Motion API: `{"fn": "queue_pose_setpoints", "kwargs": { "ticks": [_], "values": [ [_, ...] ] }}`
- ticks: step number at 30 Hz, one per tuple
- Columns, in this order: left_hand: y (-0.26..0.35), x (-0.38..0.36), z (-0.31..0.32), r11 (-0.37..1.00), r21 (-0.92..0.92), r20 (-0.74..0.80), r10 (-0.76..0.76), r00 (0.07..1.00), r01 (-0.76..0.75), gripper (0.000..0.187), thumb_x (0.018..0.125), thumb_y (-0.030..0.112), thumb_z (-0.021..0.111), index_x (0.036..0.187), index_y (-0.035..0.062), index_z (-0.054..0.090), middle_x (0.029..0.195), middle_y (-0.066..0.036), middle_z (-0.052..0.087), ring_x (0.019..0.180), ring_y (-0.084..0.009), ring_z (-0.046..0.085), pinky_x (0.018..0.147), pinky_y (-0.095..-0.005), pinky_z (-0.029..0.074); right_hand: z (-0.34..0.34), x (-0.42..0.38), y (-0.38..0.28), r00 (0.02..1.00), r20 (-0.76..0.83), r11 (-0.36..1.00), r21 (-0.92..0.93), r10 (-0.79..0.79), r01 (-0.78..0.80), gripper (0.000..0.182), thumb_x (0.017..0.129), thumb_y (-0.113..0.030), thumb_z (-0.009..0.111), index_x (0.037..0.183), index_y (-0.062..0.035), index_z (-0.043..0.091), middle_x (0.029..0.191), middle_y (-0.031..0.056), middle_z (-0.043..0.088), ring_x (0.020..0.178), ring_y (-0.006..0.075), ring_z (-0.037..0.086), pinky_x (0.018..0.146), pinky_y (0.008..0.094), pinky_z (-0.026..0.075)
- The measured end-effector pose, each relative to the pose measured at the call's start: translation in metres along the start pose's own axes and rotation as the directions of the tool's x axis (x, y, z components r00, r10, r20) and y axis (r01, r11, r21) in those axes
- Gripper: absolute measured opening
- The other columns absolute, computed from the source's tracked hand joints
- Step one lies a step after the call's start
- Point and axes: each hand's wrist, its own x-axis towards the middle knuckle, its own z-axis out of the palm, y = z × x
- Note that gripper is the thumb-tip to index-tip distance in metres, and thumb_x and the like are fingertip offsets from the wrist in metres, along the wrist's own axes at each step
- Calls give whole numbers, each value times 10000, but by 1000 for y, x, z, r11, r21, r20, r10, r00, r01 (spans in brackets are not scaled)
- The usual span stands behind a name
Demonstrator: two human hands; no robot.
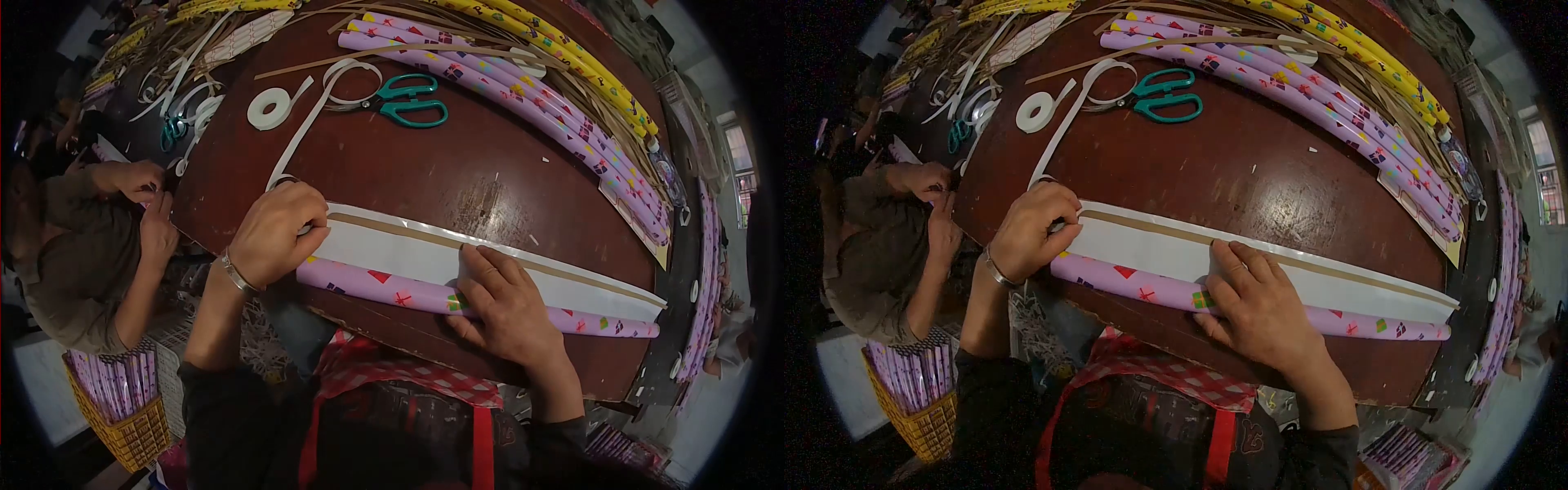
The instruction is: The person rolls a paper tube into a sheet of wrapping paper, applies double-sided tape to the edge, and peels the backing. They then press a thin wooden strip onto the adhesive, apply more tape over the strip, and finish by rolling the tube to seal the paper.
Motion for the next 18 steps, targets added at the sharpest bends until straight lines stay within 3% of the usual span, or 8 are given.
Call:
{"fn": "queue_pose_setpoints", "kwargs": {
  "ticks": [2, 5, 11, 13, 16, 18],
  "values": [
    [-2, 0, -2, 999, -25, 61, -44, 997, 46, 136, 781, 43, 713, 815, 27, 582, 941, -141, 641, 893, -329, 617, 777, -406, 493, 0, 0, 0, 1000, 1, 1000, -1, 1, -1, 383, 797, -331, 756, 1018, -34, 655, 1393, 209, 512, 1236, 377, 511, 1031, 474, 441],
    [-8, 0, -5, 995, -100, 35, 17, 999, -14, 140, 781, 46, 696, 832, 34, 566, 873, -121, 631, 817, -333, 609, 721, -404, 489, 3, -1, 1, 1000, -14, 1000, 4, -3, 3, 385, 800, -336, 753, 1019, -34, 657, 1395, 210, 511, 1238, 376, 510, 1031, 473, 441],
    [-9, 0, -15, 976, -194, 115, -82, 990, 103, 145, 872, 97, 661, 898, 16, 544, 878, -158, 675, 778, -355, 641, 683, -405, 502, 2, -1, 2, 1000, 0, 1000, 16, -2, 2, 383, 804, -344, 750, 1028, -45, 662, 1396, 217, 512, 1239, 380, 509, 1033, 475, 436],
    [-10, 0, -17, 966, -204, 167, -124, 978, 158, 150, 954, 138, 592, 896, 10, 540, 990, -155, 683, 797, -230, 632, 722, -355, 509, 3, -1, 2, 1000, -6, 1000, 17, -7, 7, 381, 805, -346, 750, 1028, -49, 663, 1396, 218, 513, 1240, 383, 508, 1033, 478, 435],
    [-12, -2, -14, 931, -305, 119, -173, 978, 202, 142, 935, 129, 609, 897, 11, 541, 886, -161, 692, 724, -273, 651, 648, -363, 494, 2, -1, 2, 1000, 0, 1000, 14, -4, 4, 385, 806, -349, 750, 1031, -50, 662, 1398, 219, 512, 1243, 383, 507, 1033, 479, 435],
    [-12, -2, -15, 918, -312, 146, -207, 967, 244, 153, 952, 145, 597, 905, 9, 548, 869, -154, 690, 714, -252, 644, 642, -351, 490, 3, -1, 3, 1000, -6, 1000, 14, -6, 6, 387, 806, -350, 752, 1032, -50, 661, 1398, 220, 511, 1243, 383, 508, 1032, 479, 436]
  ]
}}
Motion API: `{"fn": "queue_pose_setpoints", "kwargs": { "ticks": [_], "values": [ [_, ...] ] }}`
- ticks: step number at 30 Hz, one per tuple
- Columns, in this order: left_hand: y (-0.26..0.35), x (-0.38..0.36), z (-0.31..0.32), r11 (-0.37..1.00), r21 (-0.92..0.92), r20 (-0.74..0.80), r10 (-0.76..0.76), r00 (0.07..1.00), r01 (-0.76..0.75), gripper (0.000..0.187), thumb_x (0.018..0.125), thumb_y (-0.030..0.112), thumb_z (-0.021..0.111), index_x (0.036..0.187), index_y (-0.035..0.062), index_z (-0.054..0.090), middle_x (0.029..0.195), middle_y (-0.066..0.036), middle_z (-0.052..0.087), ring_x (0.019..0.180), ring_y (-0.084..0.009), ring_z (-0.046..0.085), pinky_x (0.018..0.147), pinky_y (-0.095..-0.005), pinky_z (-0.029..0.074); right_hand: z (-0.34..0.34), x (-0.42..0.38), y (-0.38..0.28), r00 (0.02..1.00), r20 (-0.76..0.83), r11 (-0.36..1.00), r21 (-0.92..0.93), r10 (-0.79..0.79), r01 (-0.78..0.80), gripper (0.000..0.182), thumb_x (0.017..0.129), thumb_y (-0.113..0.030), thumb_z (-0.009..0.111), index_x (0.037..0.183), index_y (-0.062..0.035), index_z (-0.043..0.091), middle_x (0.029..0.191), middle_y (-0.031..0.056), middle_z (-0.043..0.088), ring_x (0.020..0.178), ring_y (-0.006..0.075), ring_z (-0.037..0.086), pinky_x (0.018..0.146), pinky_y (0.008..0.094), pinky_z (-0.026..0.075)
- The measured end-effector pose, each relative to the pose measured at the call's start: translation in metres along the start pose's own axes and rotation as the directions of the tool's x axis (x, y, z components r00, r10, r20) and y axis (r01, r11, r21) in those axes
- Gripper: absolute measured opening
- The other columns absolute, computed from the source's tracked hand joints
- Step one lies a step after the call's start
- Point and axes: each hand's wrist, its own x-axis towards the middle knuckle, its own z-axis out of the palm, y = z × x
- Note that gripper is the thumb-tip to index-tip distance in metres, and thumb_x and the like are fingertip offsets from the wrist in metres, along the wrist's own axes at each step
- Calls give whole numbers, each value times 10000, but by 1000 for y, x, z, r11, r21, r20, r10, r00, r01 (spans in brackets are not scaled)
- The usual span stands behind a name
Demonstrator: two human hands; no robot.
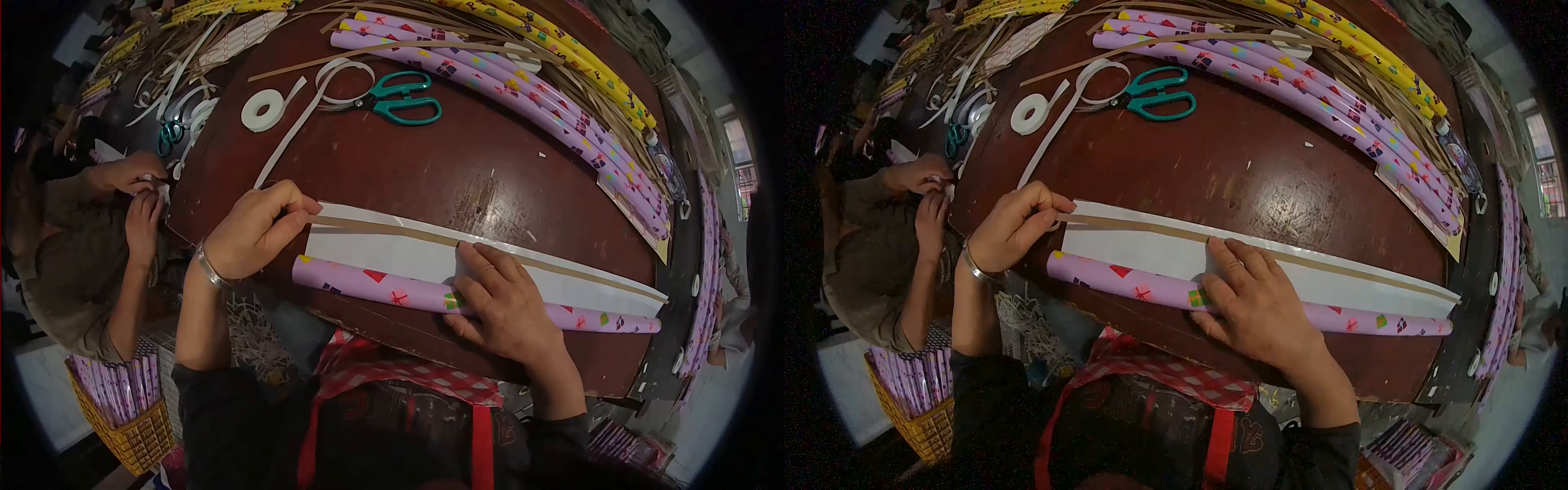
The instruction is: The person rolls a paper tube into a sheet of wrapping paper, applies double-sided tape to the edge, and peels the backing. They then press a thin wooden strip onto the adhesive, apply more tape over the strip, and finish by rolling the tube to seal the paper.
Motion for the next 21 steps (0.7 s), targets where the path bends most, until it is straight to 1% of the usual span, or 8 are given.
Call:
{"fn": "queue_pose_setpoints", "kwargs": {
  "ticks": [1, 5, 7, 8, 10, 13, 19, 21],
  "values": [
    [0, 0, -1, 999, -13, 14, -42, 999, 42, 168, 969, 162, 585, 913, 7, 555, 853, -146, 687, 705, -230, 636, 636, -340, 485, 0, 0, 0, 1000, -6, 1000, 0, -3, 3, 389, 805, -351, 753, 1032, -49, 660, 1398, 221, 511, 1243, 383, 508, 1032, 480, 436],
    [2, 2, -3, 1000, 3, 25, -9, 1000, 9, 203, 991, 200, 572, 938, 4, 570, 817, -135, 675, 684, -212, 619, 622, -326, 478, 0, 0, 0, 1000, -3, 1000, 6, 1, -1, 391, 804, -351, 756, 1030, -46, 658, 1398, 221, 510, 1244, 382, 507, 1033, 479, 436],
    [6, 3, -3, 992, 18, 19, -122, 992, 122, 202, 981, 211, 584, 933, 15, 588, 774, -124, 649, 683, -243, 615, 625, -345, 475, 0, 0, 0, 1000, 6, 1000, -3, -1, 1, 395, 802, -348, 759, 1028, -42, 657, 1397, 220, 511, 1245, 381, 507, 1032, 478, 437],
    [3, 4, -2, 992, 17, 20, -122, 992, 122, 202, 981, 211, 584, 933, 15, 588, 774, -124, 649, 683, -243, 615, 625, -345, 475, 0, 0, 0, 1000, 7, 1000, -3, 0, 0, 395, 802, -348, 759, 1028, -42, 657, 1397, 220, 511, 1245, 381, 507, 1032, 478, 437],
    [-7, 6, 4, 970, 229, -71, 101, 992, -83, 183, 953, 196, 612, 893, 25, 592, 755, -120, 621, 698, -289, 604, 632, -373, 470, 0, -1, 1, 1000, 2, 1000, 8, 2, -2, 399, 800, -350, 760, 1025, -37, 657, 1398, 220, 510, 1248, 381, 504, 1036, 477, 434],
    [-10, 6, 7, 944, 311, -108, 151, 983, -111, 164, 923, 168, 637, 859, 25, 589, 754, -124, 599, 726, -330, 597, 642, -399, 466, 0, -2, 1, 1000, 9, 1000, -4, 8, -8, 399, 799, -350, 760, 1020, -34, 657, 1398, 220, 509, 1251, 382, 501, 1040, 478, 429],
    [-8, 4, 17, 977, 159, -286, 180, 941, -138, 121, 882, 76, 679, 831, 7, 594, 799, -112, 598, 705, -263, 591, 624, -344, 461, -1, -2, 0, 1000, 22, 1000, -13, 16, -16, 389, 804, -350, 750, 1013, -33, 662, 1402, 215, 506, 1253, 378, 499, 1051, 475, 422],
    [-4, 3, 17, 980, 164, -296, 160, 942, -114, 117, 871, 63, 687, 827, 3, 596, 807, -108, 598, 706, -248, 588, 624, -334, 461, -1, -2, 1, 1000, 21, 1000, -13, 13, -13, 389, 805, -350, 749, 1012, -33, 664, 1405, 215, 505, 1254, 378, 499, 1052, 475, 422]
  ]
}}
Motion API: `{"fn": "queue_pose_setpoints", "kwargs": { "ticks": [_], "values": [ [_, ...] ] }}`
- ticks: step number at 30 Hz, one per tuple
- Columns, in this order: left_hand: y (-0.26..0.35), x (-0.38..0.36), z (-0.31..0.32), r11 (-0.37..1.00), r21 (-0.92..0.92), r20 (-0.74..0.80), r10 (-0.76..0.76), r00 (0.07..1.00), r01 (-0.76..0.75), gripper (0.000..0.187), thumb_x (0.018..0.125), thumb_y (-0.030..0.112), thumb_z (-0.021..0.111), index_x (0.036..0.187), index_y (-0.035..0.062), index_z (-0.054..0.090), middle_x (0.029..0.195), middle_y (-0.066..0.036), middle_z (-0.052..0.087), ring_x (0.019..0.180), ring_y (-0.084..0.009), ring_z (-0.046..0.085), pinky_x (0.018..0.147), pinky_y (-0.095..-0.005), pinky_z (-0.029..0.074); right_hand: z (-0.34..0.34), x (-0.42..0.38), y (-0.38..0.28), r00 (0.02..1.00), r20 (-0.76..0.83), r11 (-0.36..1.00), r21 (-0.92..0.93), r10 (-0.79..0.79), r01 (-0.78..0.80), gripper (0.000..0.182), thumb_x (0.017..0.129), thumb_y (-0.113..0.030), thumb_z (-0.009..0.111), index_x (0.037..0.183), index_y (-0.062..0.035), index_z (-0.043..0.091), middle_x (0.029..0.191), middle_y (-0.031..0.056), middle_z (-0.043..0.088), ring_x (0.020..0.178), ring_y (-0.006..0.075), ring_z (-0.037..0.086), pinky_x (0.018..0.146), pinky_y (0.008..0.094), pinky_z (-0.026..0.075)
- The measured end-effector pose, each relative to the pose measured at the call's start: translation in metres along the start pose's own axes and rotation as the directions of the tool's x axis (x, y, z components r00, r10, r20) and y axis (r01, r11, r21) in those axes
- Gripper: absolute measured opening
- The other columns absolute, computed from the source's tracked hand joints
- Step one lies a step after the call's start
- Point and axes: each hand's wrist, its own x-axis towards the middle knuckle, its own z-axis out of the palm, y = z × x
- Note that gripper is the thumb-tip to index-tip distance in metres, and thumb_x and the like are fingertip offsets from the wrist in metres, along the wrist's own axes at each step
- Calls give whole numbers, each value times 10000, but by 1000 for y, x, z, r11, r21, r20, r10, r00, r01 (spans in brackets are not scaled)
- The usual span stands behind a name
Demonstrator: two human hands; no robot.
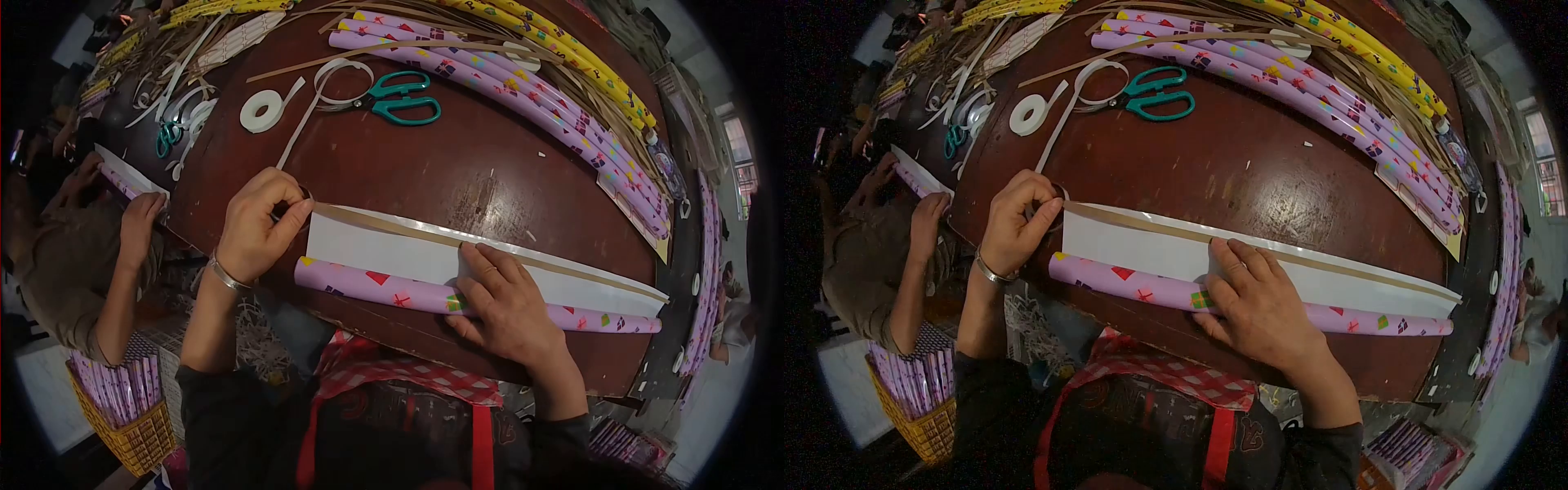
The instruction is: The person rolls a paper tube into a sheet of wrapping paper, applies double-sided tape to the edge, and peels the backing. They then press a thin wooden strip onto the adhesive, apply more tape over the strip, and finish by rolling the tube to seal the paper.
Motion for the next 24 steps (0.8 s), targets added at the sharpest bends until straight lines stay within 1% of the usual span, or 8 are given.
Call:
{"fn": "queue_pose_setpoints", "kwargs": {
  "ticks": [1, 8, 10, 13, 17, 20, 23, 24],
  "values": [
    [1, 0, -1, 1000, 12, -5, -21, 1000, 21, 115, 861, 49, 694, 823, 0, 598, 816, -104, 599, 706, -233, 586, 623, -325, 462, 0, 0, 0, 1000, -3, 1000, 0, -2, 2, 388, 805, -350, 749, 1011, -32, 665, 1408, 214, 503, 1254, 378, 499, 1054, 474, 422],
    [-1, -7, 3, 999, 11, -16, -34, 999, 34, 113, 851, 57, 697, 823, 2, 602, 836, -107, 610, 728, -241, 603, 636, -323, 472, -2, 1, 0, 1000, -4, 1000, 0, -1, 1, 393, 798, -347, 754, 1008, -26, 667, 1401, 211, 513, 1246, 375, 506, 1046, 473, 428],
    [-2, -8, 3, 997, 31, 1, -64, 998, 64, 114, 848, 73, 700, 820, 7, 611, 852, -109, 632, 755, -257, 621, 652, -329, 483, -1, 1, -1, 1000, -9, 1000, -5, 2, -2, 394, 794, -345, 756, 1005, -24, 668, 1396, 210, 518, 1242, 374, 509, 1044, 471, 430],
    [-6, -9, 4, 997, 63, -12, -39, 999, 40, 117, 833, 81, 705, 805, 9, 617, 865, -111, 651, 782, -272, 634, 669, -345, 492, 0, 1, 0, 1000, -17, 1000, 3, -4, 4, 396, 790, -346, 758, 1001, -22, 669, 1399, 208, 517, 1241, 373, 509, 1044, 470, 430],
    [-5, -10, 3, 996, 61, 6, -64, 998, 64, 123, 817, 86, 711, 788, 10, 618, 862, -109, 659, 788, -277, 637, 676, -358, 495, -1, 0, 0, 1000, -11, 1000, 4, 3, -3, 397, 788, -346, 758, 999, -21, 669, 1400, 205, 517, 1240, 371, 511, 1044, 470, 429],
    [-7, -8, 3, 997, 63, -10, -43, 999, 44, 123, 807, 86, 715, 784, 10, 622, 847, -113, 654, 794, -283, 638, 677, -359, 494, 0, 1, 0, 1000, -11, 1000, 1, 0, 0, 398, 788, -346, 758, 999, -21, 668, 1400, 204, 517, 1241, 369, 510, 1045, 469, 429],
    [-7, -2, 7, 997, 77, -37, -18, 999, 21, 122, 803, 85, 719, 776, 17, 621, 829, -106, 647, 764, -283, 636, 657, -374, 490, 0, 0, 1, 1000, -22, 1000, 4, -2, 2, 397, 792, -345, 756, 1001, -19, 668, 1398, 205, 518, 1243, 368, 508, 1045, 469, 430],
    [-6, -1, 8, 991, 132, -57, 35, 998, -28, 122, 798, 78, 721, 768, 21, 618, 812, -102, 643, 744, -282, 635, 645, -381, 487, 0, 1, 1, 1000, -21, 1000, 4, -1, 1, 395, 795, -345, 755, 1002, -20, 668, 1398, 205, 517, 1242, 369, 508, 1043, 470, 431]
  ]
}}
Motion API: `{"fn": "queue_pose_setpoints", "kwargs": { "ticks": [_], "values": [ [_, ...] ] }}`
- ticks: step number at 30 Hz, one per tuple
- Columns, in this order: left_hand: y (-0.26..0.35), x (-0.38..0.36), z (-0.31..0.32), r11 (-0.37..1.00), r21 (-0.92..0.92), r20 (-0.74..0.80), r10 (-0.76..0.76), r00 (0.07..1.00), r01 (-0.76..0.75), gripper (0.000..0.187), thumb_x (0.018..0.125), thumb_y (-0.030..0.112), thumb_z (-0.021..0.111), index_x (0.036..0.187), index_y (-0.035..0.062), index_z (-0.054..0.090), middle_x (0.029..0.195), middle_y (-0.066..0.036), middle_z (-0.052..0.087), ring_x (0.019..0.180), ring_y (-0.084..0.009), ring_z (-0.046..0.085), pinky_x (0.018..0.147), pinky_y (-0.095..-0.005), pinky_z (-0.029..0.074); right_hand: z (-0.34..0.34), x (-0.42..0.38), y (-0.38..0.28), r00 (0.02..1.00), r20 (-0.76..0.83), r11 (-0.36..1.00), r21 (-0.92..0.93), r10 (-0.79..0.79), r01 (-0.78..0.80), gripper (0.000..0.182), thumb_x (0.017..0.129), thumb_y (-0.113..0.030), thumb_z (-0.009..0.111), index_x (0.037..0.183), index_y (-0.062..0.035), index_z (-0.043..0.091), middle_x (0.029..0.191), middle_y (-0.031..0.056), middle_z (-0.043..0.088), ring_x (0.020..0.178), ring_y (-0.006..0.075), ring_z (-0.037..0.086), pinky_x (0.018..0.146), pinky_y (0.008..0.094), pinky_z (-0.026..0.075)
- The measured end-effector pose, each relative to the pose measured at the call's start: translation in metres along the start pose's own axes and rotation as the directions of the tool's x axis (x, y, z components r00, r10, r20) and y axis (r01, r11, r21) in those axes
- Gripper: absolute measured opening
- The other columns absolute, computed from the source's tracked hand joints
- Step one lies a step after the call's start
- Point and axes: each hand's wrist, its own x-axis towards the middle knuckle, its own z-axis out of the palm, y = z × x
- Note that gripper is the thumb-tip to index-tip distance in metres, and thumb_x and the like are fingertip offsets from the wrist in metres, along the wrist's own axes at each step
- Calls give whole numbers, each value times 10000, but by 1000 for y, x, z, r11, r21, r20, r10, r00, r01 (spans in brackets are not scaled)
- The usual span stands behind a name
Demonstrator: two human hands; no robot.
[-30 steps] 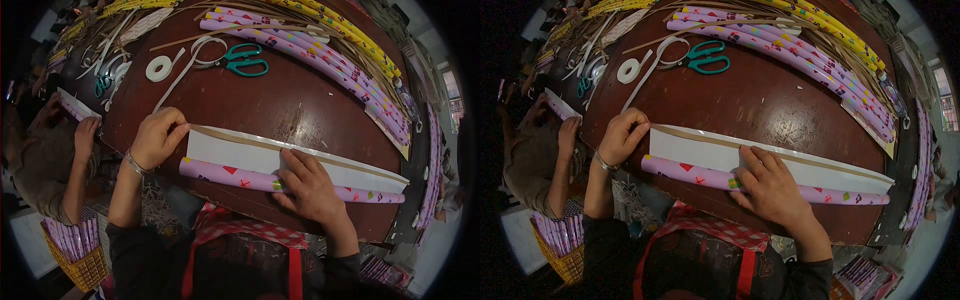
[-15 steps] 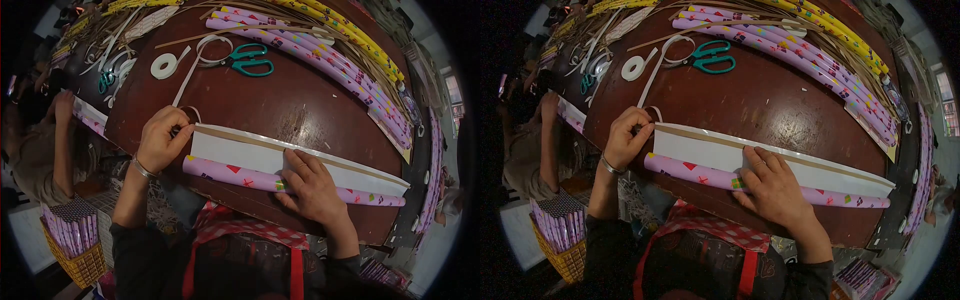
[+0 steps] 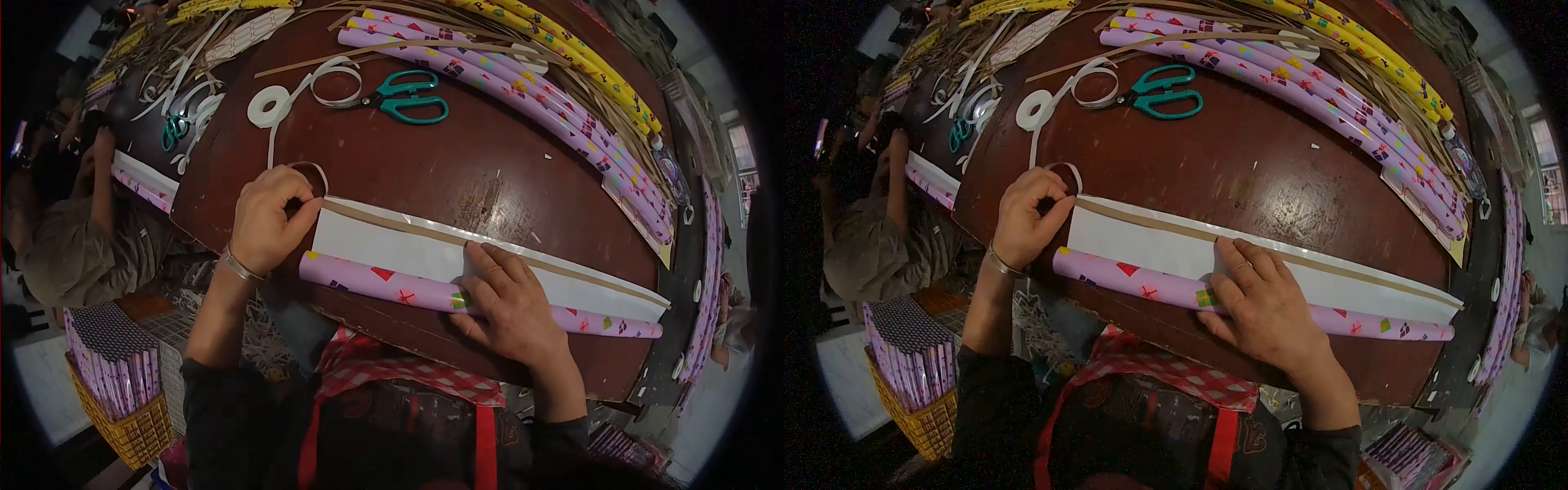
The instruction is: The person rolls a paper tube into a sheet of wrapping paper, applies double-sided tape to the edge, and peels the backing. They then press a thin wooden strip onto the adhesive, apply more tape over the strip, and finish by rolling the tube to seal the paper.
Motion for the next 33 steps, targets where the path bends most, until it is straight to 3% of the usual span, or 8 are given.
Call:
{"fn": "queue_pose_setpoints", "kwargs": {
  "ticks": [5, 7, 10, 13, 17, 19, 25, 33],
  "values": [
    [16, -5, 5, 976, 196, -90, 114, 989, -94, 134, 786, 58, 732, 750, 32, 606, 752, -90, 623, 664, -271, 617, 586, -377, 473, -1, 0, -1, 1000, 6, 1000, 4, 9, -9, 393, 799, -343, 754, 1006, -21, 668, 1399, 205, 514, 1237, 369, 511, 1038, 471, 433],
    [24, -11, 5, 994, 64, -53, -91, 994, 94, 135, 789, 43, 735, 762, 32, 604, 710, -79, 600, 625, -235, 601, 558, -335, 465, -1, 0, -1, 1000, 7, 1000, -9, 1, -1, 391, 794, -341, 756, 1000, -21, 664, 1395, 208, 514, 1237, 370, 510, 1037, 470, 432],
    [29, -11, 6, 968, -146, 22, -203, 979, 205, 137, 796, 33, 737, 777, 23, 602, 710, -74, 584, 600, -191, 593, 538, -305, 457, -1, 0, -1, 1000, -6, 1000, -9, -8, 8, 392, 790, -339, 757, 993, -19, 656, 1390, 212, 516, 1237, 371, 510, 1035, 470, 434],
    [21, -9, 7, 989, -137, 4, -59, 998, 59, 135, 799, 22, 737, 795, 11, 603, 739, -79, 592, 609, -170, 605, 547, -295, 467, -1, 0, 0, 1000, -9, 1000, -2, -14, 14, 391, 790, -335, 757, 990, -17, 650, 1387, 216, 516, 1230, 376, 513, 1029, 470, 438],
    [19, -9, 7, 988, -143, 7, -54, 999, 55, 142, 794, 19, 743, 804, 5, 602, 775, -91, 611, 606, -183, 610, 554, -301, 480, -1, 0, 0, 1000, -23, 1000, 1, -15, 15, 387, 793, -331, 756, 992, -17, 650, 1388, 217, 514, 1230, 377, 514, 1030, 470, 437],
    [18, -11, 7, 998, 49, -18, -28, 999, 29, 133, 799, 25, 739, 842, 9, 614, 792, -86, 637, 618, -185, 616, 573, -304, 498, 0, -1, 0, 1000, -21, 1000, -3, -12, 12, 384, 799, -335, 751, 990, -17, 653, 1389, 217, 514, 1237, 376, 511, 1036, 471, 432],
    [18, -19, 9, 990, -33, -7, -136, 991, 136, 209, 804, 49, 738, 988, 5, 651, 819, -85, 674, 638, -164, 632, 597, -293, 519, 0, -1, 0, 1000, -5, 1000, 2, -2, 2, 392, 807, -347, 745, 1005, -19, 661, 1402, 214, 509, 1250, 376, 506, 1049, 474, 426],
    [9, -23, 10, 969, -152, 34, -194, 980, 197, 235, 809, 38, 721, 1028, -5, 649, 835, -92, 685, 619, -140, 614, 597, -282, 506, -2, 0, -3, 1000, 17, 999, -41, 2, -1, 400, 800, -346, 749, 1005, -15, 657, 1399, 216, 514, 1255, 378, 502, 1049, 480, 425]
  ]
}}
